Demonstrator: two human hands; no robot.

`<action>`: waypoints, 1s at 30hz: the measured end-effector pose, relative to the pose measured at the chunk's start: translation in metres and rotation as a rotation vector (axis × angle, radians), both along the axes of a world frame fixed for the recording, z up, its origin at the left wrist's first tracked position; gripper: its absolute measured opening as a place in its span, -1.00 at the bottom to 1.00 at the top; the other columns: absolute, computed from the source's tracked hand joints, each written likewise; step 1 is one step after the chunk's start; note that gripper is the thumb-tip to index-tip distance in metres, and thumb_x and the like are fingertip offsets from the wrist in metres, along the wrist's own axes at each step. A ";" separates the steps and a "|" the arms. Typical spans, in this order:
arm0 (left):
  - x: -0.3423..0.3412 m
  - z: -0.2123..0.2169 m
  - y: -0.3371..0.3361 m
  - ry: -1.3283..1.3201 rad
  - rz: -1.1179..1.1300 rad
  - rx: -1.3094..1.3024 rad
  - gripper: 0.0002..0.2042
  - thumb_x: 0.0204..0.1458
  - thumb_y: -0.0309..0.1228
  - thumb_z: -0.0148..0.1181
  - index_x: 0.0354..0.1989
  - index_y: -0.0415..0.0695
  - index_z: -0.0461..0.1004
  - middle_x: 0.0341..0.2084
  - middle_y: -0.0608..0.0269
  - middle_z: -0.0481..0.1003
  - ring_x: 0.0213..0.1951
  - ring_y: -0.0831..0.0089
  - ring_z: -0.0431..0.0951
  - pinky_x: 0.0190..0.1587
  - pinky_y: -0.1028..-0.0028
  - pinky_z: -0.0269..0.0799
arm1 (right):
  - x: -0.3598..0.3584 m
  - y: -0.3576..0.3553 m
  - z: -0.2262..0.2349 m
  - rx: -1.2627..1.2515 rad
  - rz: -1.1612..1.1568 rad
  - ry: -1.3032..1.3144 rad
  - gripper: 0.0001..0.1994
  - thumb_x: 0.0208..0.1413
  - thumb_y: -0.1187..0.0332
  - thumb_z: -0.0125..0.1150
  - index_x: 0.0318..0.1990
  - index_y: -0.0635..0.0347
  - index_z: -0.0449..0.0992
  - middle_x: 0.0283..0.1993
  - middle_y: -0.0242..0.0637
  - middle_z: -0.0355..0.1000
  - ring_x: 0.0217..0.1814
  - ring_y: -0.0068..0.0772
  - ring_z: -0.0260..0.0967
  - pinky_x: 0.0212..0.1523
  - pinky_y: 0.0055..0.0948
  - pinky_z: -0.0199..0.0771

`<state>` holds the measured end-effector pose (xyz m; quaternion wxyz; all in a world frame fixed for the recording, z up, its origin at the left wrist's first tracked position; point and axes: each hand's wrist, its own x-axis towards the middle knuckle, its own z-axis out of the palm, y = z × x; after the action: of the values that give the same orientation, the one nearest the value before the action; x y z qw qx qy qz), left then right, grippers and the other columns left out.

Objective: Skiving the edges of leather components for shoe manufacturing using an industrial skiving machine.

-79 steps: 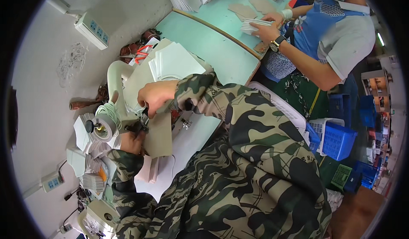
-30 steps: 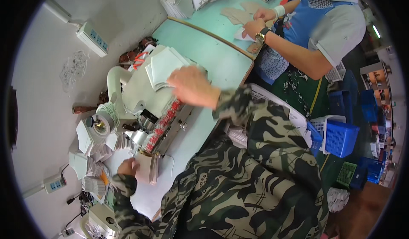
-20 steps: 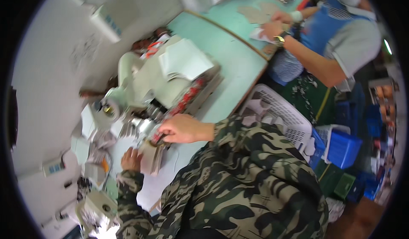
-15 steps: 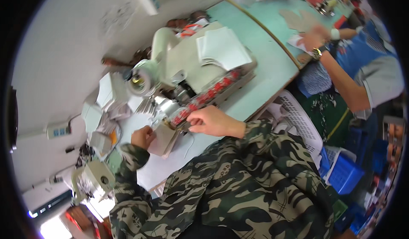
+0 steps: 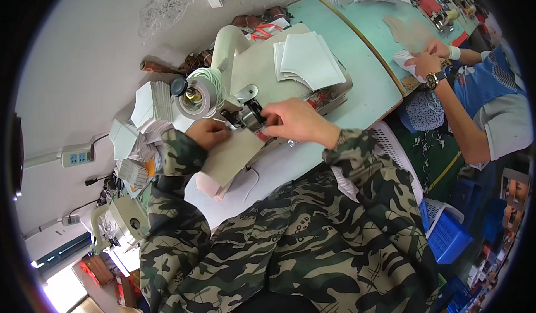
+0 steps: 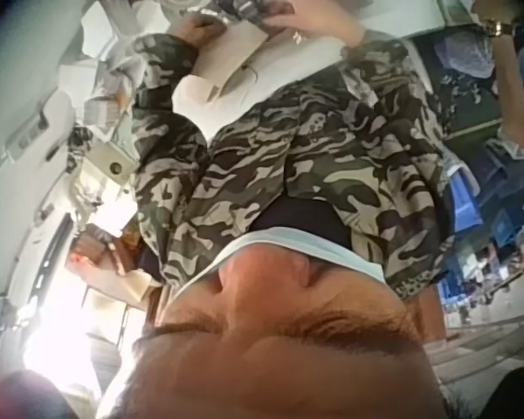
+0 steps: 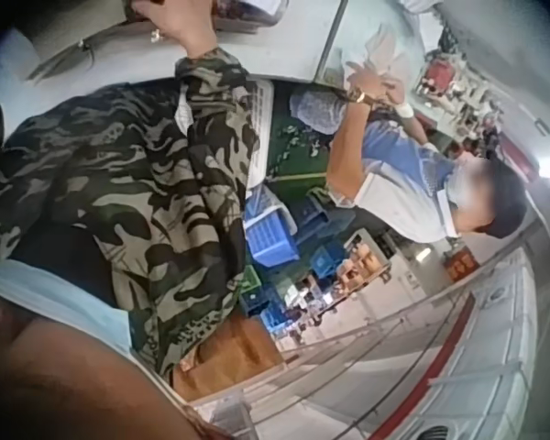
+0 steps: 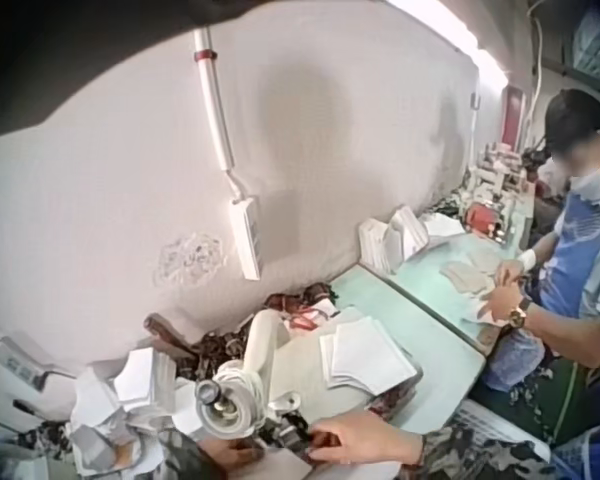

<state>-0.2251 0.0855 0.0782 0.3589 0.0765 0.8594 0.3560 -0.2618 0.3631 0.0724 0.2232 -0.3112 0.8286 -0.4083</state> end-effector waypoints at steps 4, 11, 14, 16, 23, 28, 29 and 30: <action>0.014 -0.010 0.013 0.211 0.138 -0.086 -0.71 0.01 -0.28 0.20 -0.20 -0.26 0.56 -0.40 0.03 0.58 -0.34 0.28 0.58 -0.23 0.37 0.43 | -0.041 -0.047 0.000 0.187 0.275 0.147 -0.58 -0.20 0.23 0.37 -0.15 0.25 0.53 -0.32 -0.16 0.57 -0.28 -0.13 0.53 -0.23 -0.26 0.49; 0.005 0.016 0.049 0.182 0.223 -0.001 -0.76 0.02 -0.40 0.13 -0.21 -0.31 0.54 -0.46 -0.05 0.55 -0.38 0.18 0.57 -0.26 0.29 0.42 | -0.072 -0.009 0.021 0.216 0.175 0.073 -0.44 -0.24 0.21 0.35 -0.02 0.31 0.49 -0.23 -0.15 0.56 -0.23 -0.17 0.51 -0.17 -0.33 0.48; 0.023 -0.023 0.011 0.245 0.264 -0.022 -0.74 0.01 -0.38 0.15 -0.21 -0.32 0.53 -0.45 -0.10 0.54 -0.37 0.14 0.56 -0.24 0.28 0.42 | -0.066 -0.034 0.015 0.119 0.276 -0.007 -0.45 -0.25 0.22 0.36 -0.03 0.32 0.49 -0.24 -0.16 0.56 -0.23 -0.19 0.51 -0.18 -0.31 0.47; 0.025 -0.031 0.014 0.205 0.298 0.071 -0.74 0.01 -0.35 0.12 -0.23 -0.30 0.54 -0.43 -0.14 0.53 -0.35 0.02 0.55 -0.23 0.23 0.42 | -0.065 -0.031 0.015 0.155 0.277 -0.010 -0.46 -0.26 0.24 0.37 -0.06 0.34 0.50 -0.26 -0.15 0.56 -0.25 -0.21 0.52 -0.21 -0.31 0.47; 0.031 -0.054 0.018 0.771 0.144 0.026 -0.76 0.13 -0.35 0.02 -0.29 -0.30 0.50 -0.66 0.04 0.46 -0.78 0.39 0.42 -0.71 0.34 0.28 | -0.076 -0.022 0.009 0.201 0.268 -0.026 -0.50 -0.28 0.24 0.37 -0.13 0.38 0.53 -0.32 -0.10 0.55 -0.27 -0.21 0.53 -0.24 -0.35 0.49; 0.054 -0.006 0.035 0.038 0.386 0.119 -0.66 0.25 -0.24 -0.13 -0.07 -0.25 0.45 -0.61 0.00 0.49 -0.60 0.23 0.54 -0.56 0.33 0.38 | -0.058 0.013 0.021 0.080 0.151 -0.079 -0.71 -0.13 0.29 0.30 -0.34 0.35 0.47 -0.49 -0.17 0.42 -0.49 -0.42 0.28 -0.39 -0.41 0.33; 0.065 0.005 0.038 -0.133 0.465 0.408 -0.62 0.30 -0.20 -0.21 0.04 -0.25 0.37 -0.55 0.12 0.51 -0.67 0.42 0.50 -0.68 0.51 0.32 | -0.045 0.026 0.020 -0.106 0.134 -0.178 -0.75 -0.08 0.31 0.30 -0.43 0.32 0.41 -0.55 -0.29 0.33 -0.50 -0.60 0.12 -0.44 -0.44 0.23; 0.080 0.003 0.037 -0.207 0.524 0.670 -0.61 0.31 -0.20 -0.20 0.08 -0.27 0.32 -0.48 0.17 0.51 -0.74 0.47 0.44 -0.73 0.57 0.28 | -0.027 0.024 0.032 -0.172 0.083 -0.260 -0.77 -0.05 0.33 0.32 -0.44 0.30 0.41 -0.56 -0.39 0.29 -0.45 -0.72 0.12 -0.44 -0.48 0.22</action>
<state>-0.1455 0.1230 0.0809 0.2961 -0.0683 0.6464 0.6999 -0.2892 0.3873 0.1039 0.3177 -0.3077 0.7413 -0.5049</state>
